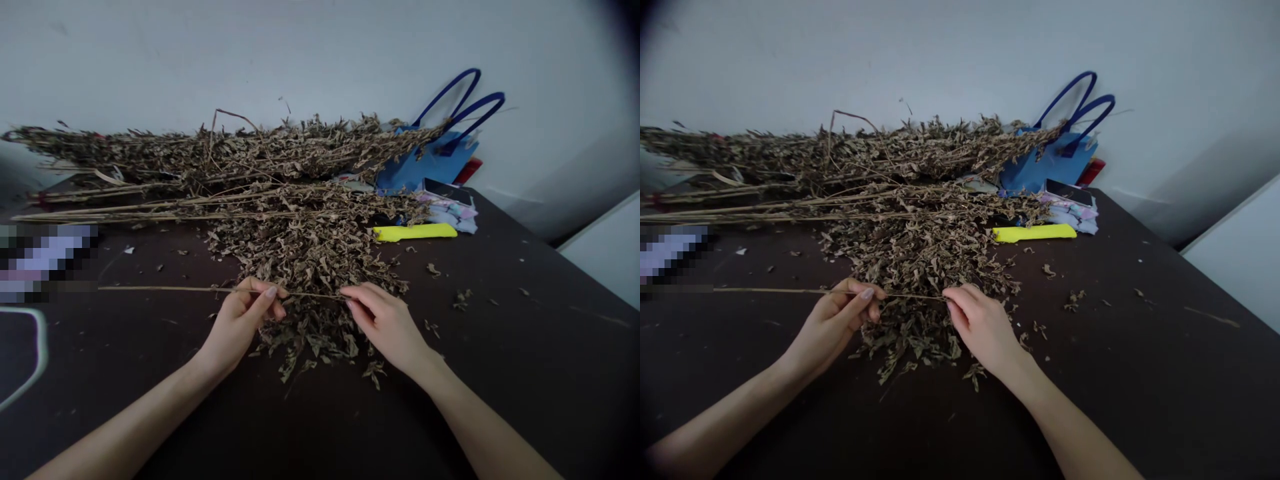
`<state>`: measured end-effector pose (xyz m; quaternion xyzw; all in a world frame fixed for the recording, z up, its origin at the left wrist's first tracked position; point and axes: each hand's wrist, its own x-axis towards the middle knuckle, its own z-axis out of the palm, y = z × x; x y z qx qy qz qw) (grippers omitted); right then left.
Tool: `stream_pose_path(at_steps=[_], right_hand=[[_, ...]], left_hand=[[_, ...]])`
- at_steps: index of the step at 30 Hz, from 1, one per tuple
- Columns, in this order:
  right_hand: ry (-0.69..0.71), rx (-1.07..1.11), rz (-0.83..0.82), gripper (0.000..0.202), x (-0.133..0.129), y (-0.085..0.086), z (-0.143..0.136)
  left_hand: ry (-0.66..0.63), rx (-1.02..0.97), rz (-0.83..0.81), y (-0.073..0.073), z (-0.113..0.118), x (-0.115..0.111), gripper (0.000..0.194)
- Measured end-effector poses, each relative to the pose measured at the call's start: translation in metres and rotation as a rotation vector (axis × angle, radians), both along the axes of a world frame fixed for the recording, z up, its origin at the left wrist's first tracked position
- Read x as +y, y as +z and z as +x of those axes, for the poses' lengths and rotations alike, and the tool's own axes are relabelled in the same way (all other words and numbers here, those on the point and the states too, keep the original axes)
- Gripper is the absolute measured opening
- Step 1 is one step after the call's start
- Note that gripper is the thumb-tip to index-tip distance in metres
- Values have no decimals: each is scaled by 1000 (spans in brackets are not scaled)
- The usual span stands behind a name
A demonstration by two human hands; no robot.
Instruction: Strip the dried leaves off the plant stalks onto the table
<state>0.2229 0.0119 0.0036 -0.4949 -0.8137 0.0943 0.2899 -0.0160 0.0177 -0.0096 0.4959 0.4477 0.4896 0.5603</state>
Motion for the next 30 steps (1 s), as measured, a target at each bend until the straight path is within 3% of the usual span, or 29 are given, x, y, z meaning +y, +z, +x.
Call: stream_pose_path(at_steps=[13,21,30], right_hand=[[17,45,-3,22,0,6,4],[10,-40,4,22,3,-2,5],[-35,-54,91,26,-6,9,2]], left_hand=[[38,-50,-32,0,-1,4,12],[40,-98,-45,5,1,3,12],[-21,17,-35,7,4,0,15]])
